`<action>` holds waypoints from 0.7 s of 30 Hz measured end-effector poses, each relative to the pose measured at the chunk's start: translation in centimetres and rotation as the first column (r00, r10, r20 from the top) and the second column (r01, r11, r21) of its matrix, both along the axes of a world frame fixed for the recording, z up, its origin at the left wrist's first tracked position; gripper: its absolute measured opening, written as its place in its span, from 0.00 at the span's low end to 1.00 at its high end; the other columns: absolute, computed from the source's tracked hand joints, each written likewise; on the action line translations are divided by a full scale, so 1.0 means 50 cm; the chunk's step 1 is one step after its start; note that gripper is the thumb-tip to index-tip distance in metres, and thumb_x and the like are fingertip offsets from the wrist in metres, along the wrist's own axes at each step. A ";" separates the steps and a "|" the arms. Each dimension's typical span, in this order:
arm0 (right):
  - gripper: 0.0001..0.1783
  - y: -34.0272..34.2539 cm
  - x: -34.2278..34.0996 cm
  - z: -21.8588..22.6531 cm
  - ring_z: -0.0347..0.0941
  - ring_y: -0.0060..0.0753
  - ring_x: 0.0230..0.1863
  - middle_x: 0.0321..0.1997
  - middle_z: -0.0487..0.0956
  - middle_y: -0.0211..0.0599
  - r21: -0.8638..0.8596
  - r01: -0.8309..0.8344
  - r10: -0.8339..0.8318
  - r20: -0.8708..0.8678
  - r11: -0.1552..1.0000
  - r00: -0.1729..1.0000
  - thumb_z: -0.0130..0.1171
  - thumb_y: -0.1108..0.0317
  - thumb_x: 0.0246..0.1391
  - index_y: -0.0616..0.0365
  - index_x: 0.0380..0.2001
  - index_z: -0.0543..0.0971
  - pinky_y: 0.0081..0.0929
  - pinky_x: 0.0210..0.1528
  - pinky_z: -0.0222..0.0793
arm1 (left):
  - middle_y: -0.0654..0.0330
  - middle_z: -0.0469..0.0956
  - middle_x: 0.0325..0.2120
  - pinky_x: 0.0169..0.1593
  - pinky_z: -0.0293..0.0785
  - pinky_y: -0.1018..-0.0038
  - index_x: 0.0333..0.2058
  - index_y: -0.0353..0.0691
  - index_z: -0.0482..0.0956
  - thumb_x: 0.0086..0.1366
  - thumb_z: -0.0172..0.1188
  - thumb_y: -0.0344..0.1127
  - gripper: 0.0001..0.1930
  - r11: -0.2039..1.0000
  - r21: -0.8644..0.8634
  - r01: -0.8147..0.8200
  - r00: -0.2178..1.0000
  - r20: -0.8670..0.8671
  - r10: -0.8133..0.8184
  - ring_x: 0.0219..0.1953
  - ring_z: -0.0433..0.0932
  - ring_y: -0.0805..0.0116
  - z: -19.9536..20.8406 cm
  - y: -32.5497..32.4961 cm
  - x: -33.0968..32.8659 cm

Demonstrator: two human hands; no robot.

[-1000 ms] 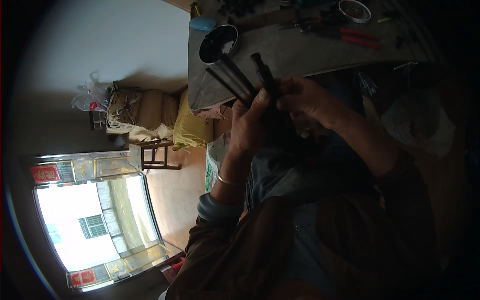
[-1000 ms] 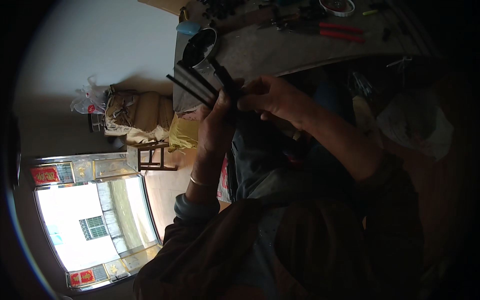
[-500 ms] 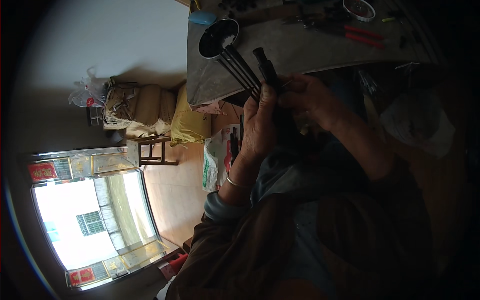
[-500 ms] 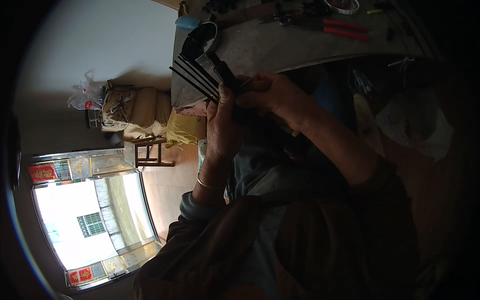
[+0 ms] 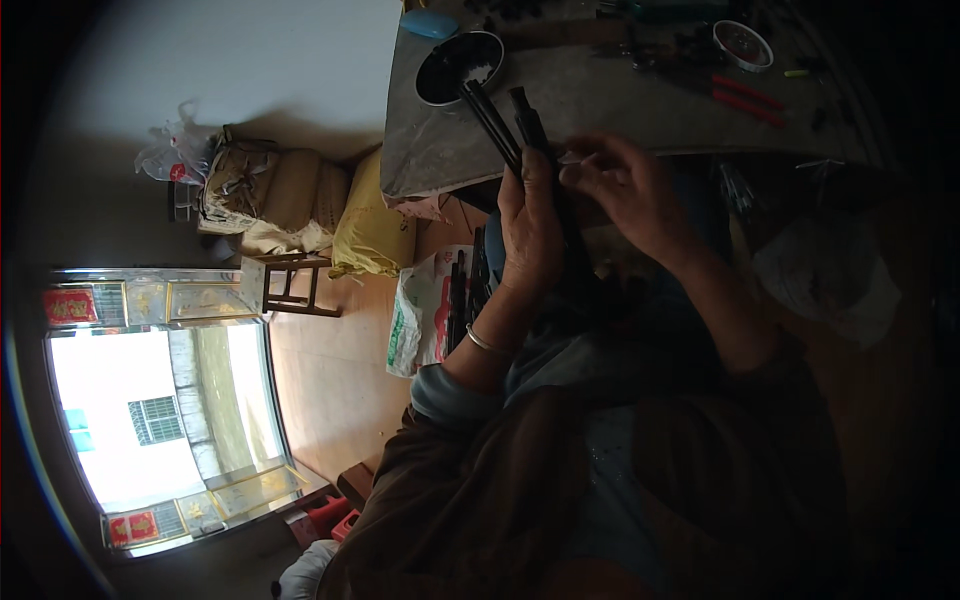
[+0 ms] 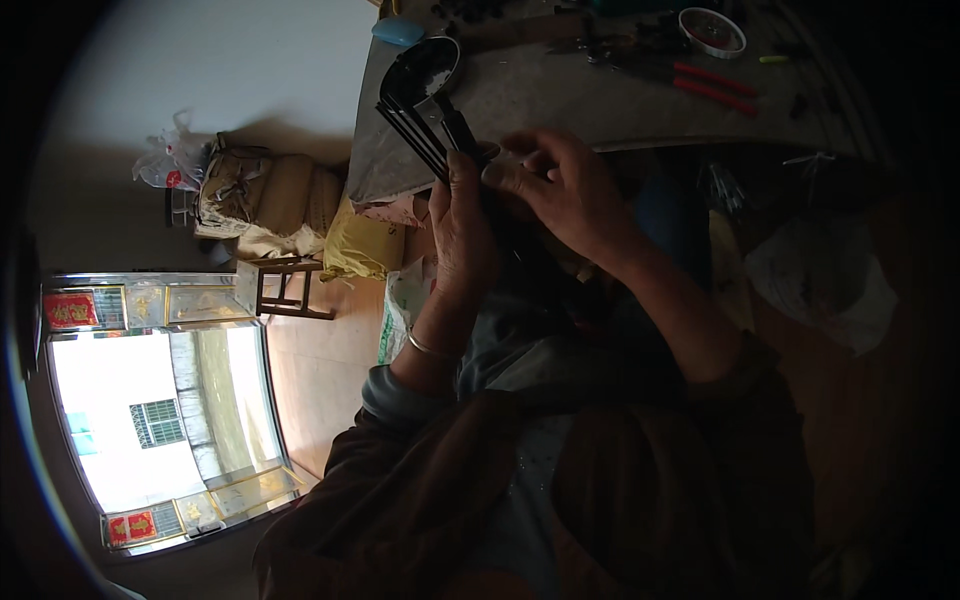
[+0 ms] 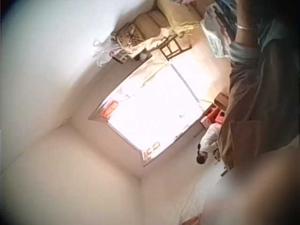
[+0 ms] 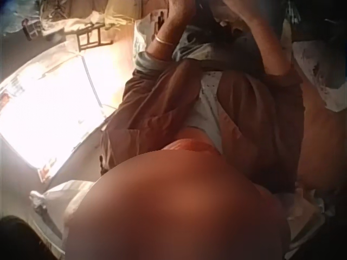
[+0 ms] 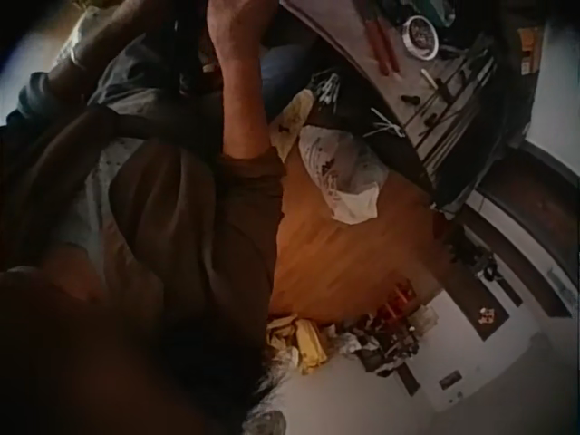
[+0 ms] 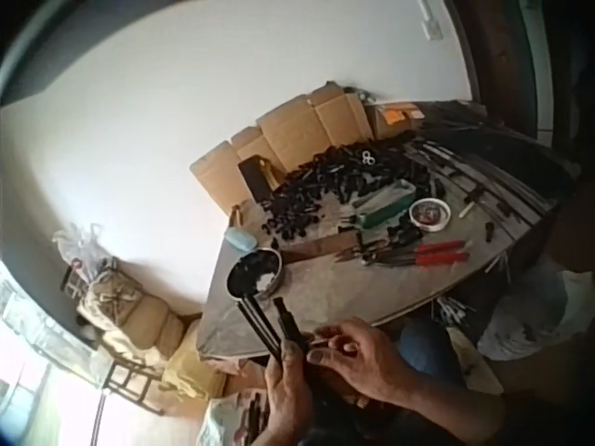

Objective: Assembling umbrella ribs by inserting metal rods into plastic connectors and securing them with pliers.

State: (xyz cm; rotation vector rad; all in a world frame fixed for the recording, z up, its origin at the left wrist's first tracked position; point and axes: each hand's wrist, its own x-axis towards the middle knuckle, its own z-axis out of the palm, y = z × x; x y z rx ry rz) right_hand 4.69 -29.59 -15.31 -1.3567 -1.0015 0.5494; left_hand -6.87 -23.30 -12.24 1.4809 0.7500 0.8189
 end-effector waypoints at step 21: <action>0.08 -0.027 -0.035 -0.012 0.72 0.15 0.35 0.31 0.75 0.28 0.084 -0.104 0.131 -0.477 0.991 0.869 0.50 0.67 0.63 0.61 0.36 0.74 0.19 0.37 0.71 | 0.68 0.65 0.21 0.26 0.61 0.83 0.44 0.35 0.70 0.73 0.39 0.44 0.18 0.992 -0.067 0.104 0.962 0.261 -0.083 0.23 0.63 0.81 -0.026 -0.008 0.001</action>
